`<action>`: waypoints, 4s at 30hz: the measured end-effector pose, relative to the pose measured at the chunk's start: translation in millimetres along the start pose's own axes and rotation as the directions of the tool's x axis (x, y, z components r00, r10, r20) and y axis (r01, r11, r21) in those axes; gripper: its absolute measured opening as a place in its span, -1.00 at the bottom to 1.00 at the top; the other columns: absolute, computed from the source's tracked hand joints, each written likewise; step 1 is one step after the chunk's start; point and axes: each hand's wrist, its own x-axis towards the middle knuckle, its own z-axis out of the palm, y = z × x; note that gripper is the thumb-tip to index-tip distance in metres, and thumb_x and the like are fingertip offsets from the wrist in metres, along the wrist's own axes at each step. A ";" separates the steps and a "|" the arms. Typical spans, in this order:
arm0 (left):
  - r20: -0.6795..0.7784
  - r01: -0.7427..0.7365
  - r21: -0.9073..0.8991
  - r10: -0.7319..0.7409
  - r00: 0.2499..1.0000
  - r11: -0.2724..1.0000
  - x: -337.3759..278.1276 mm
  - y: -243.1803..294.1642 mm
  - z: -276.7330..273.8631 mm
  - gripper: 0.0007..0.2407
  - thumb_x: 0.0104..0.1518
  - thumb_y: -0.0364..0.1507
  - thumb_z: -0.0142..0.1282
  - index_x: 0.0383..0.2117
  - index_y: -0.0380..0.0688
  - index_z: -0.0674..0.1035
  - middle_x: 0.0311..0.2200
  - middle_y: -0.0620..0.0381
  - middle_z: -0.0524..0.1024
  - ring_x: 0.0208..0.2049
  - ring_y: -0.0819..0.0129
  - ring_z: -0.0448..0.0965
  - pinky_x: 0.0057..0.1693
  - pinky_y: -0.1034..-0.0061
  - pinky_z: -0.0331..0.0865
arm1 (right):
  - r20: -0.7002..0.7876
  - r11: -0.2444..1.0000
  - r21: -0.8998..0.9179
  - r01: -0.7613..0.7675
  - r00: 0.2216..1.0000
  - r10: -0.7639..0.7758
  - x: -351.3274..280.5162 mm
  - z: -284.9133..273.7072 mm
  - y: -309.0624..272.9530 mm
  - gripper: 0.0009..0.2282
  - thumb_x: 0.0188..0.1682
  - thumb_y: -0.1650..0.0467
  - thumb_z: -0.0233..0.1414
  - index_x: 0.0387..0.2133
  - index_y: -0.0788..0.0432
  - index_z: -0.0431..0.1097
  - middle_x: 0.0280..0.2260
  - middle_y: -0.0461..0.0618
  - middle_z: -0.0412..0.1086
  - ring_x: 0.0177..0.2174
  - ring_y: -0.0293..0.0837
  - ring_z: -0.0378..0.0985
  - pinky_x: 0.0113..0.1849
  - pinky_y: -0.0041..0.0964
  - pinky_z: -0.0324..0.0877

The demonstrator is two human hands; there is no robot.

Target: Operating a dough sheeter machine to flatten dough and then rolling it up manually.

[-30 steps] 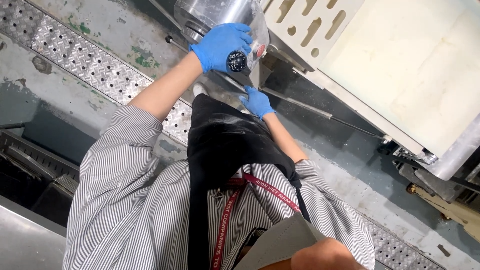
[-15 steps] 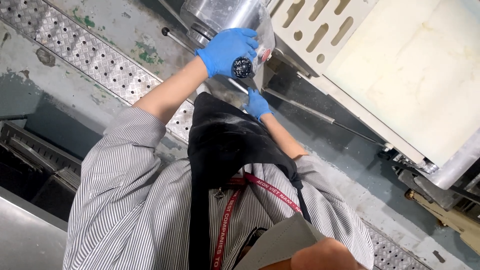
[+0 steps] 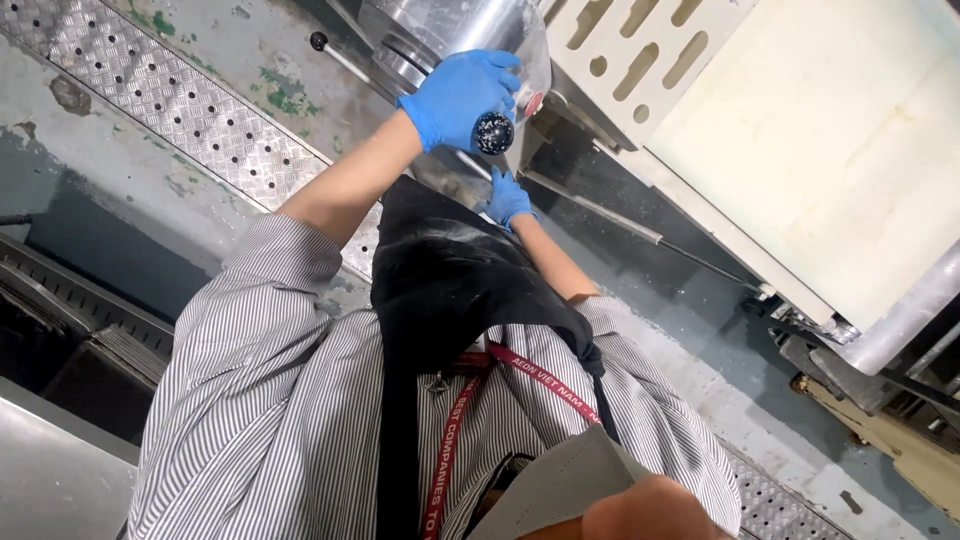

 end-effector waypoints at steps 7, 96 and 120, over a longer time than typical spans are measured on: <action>0.042 0.011 -0.006 -0.011 0.999 1.000 1.6 1.1 -1.7 -0.84 -0.24 -0.26 0.32 -0.56 0.04 0.68 -0.26 0.16 0.63 0.12 0.09 0.52 0.16 0.30 0.42 | 0.089 0.998 0.008 -0.067 0.994 0.066 -6.9 -17.0 -10.9 -0.12 -0.17 0.09 0.25 0.35 0.21 -0.05 0.13 0.42 0.17 -0.01 0.35 0.44 -0.02 0.15 0.39; 0.017 0.068 0.010 -0.068 0.998 0.998 -4.2 0.2 12.8 -0.89 -0.07 -0.32 0.23 -0.47 0.06 0.72 -0.08 0.02 0.67 0.15 -0.04 0.53 0.26 0.27 0.38 | -0.015 0.970 0.230 0.080 0.997 -0.079 -0.3 5.5 4.2 -0.13 -0.12 0.23 0.22 0.39 0.25 -0.16 0.12 0.47 0.17 0.10 0.38 0.31 0.12 0.07 0.26; -0.009 0.089 0.080 -0.089 0.996 0.993 -3.8 6.1 19.5 -0.89 -0.12 -0.30 0.23 -0.53 0.05 0.70 -0.13 0.05 0.66 0.18 -0.05 0.49 0.24 0.26 0.36 | 0.090 0.999 0.022 0.048 0.995 -0.050 -13.5 -57.5 -7.8 -0.56 0.12 0.10 -0.04 0.00 0.24 0.36 -0.17 0.36 0.51 -0.13 0.33 0.55 -0.08 0.18 0.42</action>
